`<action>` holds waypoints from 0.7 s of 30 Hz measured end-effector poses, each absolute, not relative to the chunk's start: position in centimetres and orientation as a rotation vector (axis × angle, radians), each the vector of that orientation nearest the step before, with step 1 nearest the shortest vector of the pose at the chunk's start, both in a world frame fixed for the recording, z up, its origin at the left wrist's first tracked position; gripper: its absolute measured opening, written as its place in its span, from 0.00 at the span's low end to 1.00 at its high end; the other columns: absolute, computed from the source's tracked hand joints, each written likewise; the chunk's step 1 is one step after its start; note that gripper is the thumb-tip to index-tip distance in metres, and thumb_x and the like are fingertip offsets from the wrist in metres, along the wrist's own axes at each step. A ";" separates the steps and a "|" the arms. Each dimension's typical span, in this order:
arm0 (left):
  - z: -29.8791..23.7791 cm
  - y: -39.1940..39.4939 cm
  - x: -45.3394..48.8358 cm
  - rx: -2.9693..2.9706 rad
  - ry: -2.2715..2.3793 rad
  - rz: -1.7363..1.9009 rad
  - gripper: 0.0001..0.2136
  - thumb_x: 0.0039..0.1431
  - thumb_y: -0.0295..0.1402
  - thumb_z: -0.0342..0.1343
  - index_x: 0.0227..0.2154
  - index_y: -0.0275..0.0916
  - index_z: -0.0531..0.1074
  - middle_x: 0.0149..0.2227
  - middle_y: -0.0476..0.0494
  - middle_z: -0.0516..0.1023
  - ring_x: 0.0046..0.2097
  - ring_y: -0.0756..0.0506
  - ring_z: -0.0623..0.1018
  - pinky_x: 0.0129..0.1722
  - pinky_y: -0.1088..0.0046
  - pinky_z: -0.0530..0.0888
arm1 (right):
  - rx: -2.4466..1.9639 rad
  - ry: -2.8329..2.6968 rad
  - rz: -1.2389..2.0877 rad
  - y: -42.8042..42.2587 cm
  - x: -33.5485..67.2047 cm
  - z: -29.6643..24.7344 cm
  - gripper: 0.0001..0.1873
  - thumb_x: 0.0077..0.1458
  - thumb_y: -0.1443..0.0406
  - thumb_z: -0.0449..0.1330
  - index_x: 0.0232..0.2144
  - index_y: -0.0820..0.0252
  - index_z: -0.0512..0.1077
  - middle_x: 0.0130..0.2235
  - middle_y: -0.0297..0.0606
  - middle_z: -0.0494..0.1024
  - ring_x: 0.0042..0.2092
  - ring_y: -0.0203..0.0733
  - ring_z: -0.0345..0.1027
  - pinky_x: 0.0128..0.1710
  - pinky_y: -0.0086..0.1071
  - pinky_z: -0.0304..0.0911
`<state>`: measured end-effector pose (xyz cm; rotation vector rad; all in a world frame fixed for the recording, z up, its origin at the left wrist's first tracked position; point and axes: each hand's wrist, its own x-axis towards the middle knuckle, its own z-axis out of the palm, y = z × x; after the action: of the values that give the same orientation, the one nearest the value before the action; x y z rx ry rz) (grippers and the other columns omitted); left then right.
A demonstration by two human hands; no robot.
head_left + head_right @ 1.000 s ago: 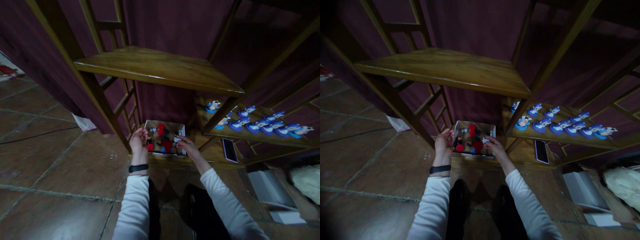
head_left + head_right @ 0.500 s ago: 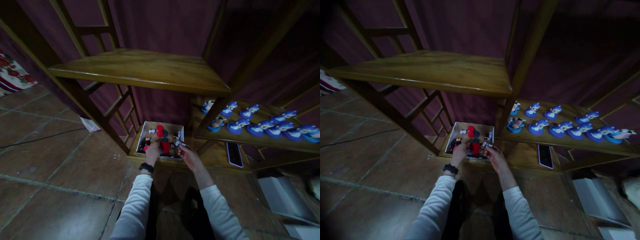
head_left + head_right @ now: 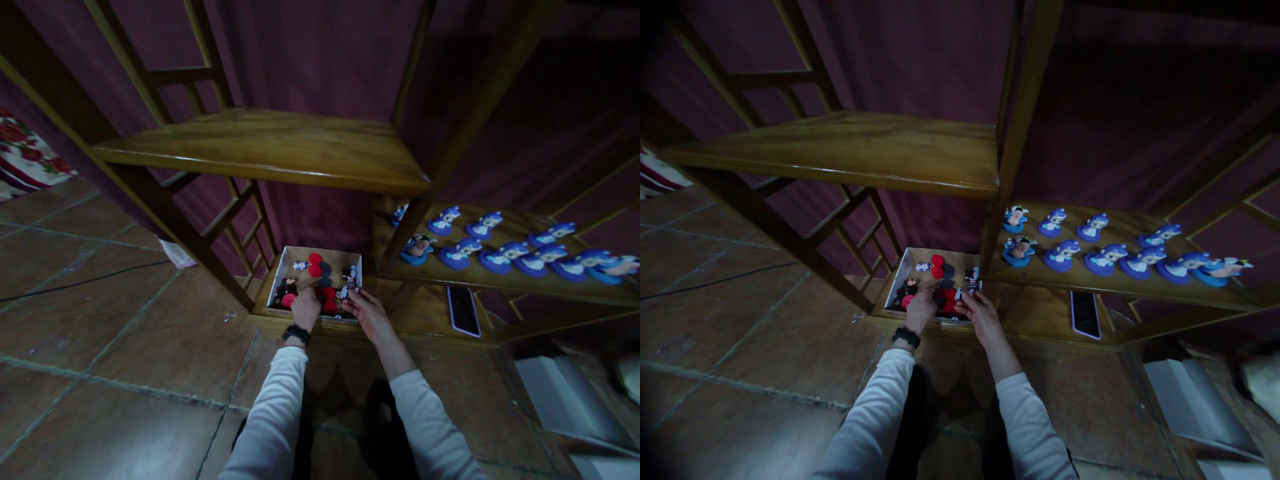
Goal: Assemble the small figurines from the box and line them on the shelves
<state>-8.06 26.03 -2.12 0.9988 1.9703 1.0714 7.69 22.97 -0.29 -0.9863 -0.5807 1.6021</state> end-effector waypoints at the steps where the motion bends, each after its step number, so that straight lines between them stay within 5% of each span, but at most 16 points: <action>1: -1.5 26.1 -8.4 1.000 1.964 1.130 0.12 0.37 0.18 0.57 0.16 0.39 0.62 0.25 0.41 0.71 0.45 0.37 0.73 0.42 0.63 0.66 | -0.995 -0.607 1.584 23.0 7.7 -0.4 0.14 0.37 0.61 0.69 0.29 0.60 0.74 0.29 0.33 0.76 0.29 0.33 0.69 0.33 0.31 0.70; 8: 0.2 26.4 -7.7 0.782 1.338 1.199 0.08 0.35 0.24 0.64 0.18 0.36 0.69 0.19 0.49 0.72 0.25 0.48 0.73 0.25 0.73 0.71 | -1.148 -0.932 1.356 23.5 7.1 -0.8 0.19 0.40 0.58 0.65 0.37 0.57 0.73 0.32 0.32 0.76 0.31 0.35 0.69 0.34 0.31 0.69; 16: 0.3 25.1 -6.1 0.796 1.120 1.172 0.05 0.37 0.27 0.63 0.22 0.34 0.75 0.21 0.48 0.74 0.22 0.52 0.70 0.23 0.76 0.69 | -1.388 -1.484 0.727 23.7 6.7 -1.2 0.15 0.52 0.60 0.55 0.43 0.54 0.71 0.44 0.39 0.75 0.44 0.42 0.69 0.46 0.35 0.64; 21: 0.3 25.2 -5.9 0.869 1.122 1.167 0.02 0.39 0.27 0.61 0.20 0.35 0.76 0.17 0.49 0.72 0.20 0.51 0.68 0.20 0.77 0.65 | -1.443 -1.581 0.606 23.8 7.2 -1.4 0.17 0.54 0.59 0.54 0.45 0.55 0.70 0.45 0.41 0.75 0.45 0.43 0.69 0.46 0.35 0.63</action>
<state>-5.91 25.21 0.32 0.8686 1.1216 1.1670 7.18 23.79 -1.43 -1.4433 -1.5812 0.6056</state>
